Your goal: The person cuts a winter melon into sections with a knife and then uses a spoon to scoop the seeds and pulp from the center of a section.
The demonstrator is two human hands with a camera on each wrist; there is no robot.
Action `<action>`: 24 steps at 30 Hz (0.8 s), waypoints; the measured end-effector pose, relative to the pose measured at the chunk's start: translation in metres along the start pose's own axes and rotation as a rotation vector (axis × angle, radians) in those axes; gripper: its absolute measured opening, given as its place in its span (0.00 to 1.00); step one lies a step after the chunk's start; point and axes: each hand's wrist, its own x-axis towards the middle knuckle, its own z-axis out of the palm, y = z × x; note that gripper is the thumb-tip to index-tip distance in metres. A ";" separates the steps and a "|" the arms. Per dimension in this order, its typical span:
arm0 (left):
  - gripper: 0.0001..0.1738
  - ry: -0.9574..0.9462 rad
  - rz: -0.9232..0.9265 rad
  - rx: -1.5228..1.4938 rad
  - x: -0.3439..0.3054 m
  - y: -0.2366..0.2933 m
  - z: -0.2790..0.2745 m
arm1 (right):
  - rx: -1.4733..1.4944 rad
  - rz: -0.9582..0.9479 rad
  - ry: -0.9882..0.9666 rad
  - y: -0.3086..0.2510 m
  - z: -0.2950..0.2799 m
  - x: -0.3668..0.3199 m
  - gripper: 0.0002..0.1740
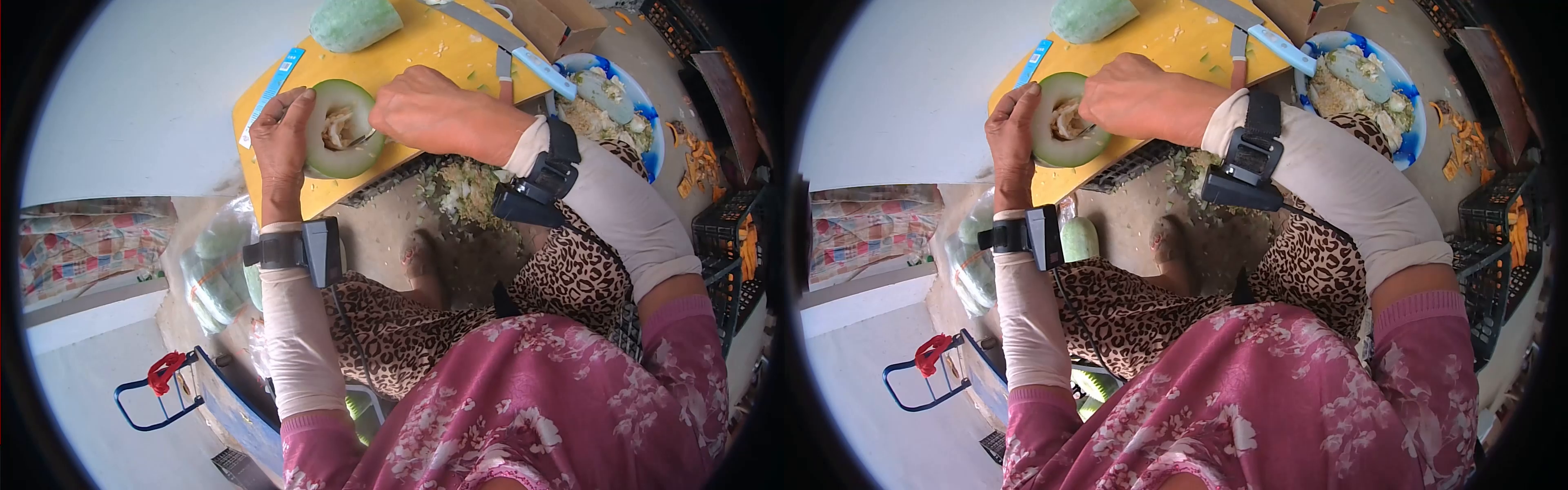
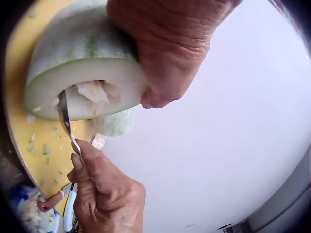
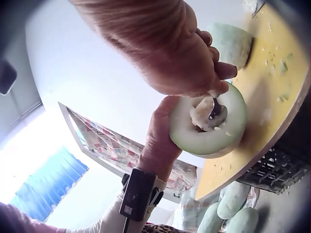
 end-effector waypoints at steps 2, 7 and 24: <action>0.14 -0.004 -0.010 -0.015 -0.001 0.001 -0.001 | 0.034 -0.021 0.048 0.001 0.008 0.003 0.06; 0.13 -0.063 -0.012 -0.008 0.000 0.002 -0.007 | -0.092 -0.123 0.032 0.001 0.010 0.010 0.06; 0.14 0.124 0.013 -0.110 0.000 -0.008 -0.012 | 0.036 0.123 0.116 -0.028 0.055 0.010 0.07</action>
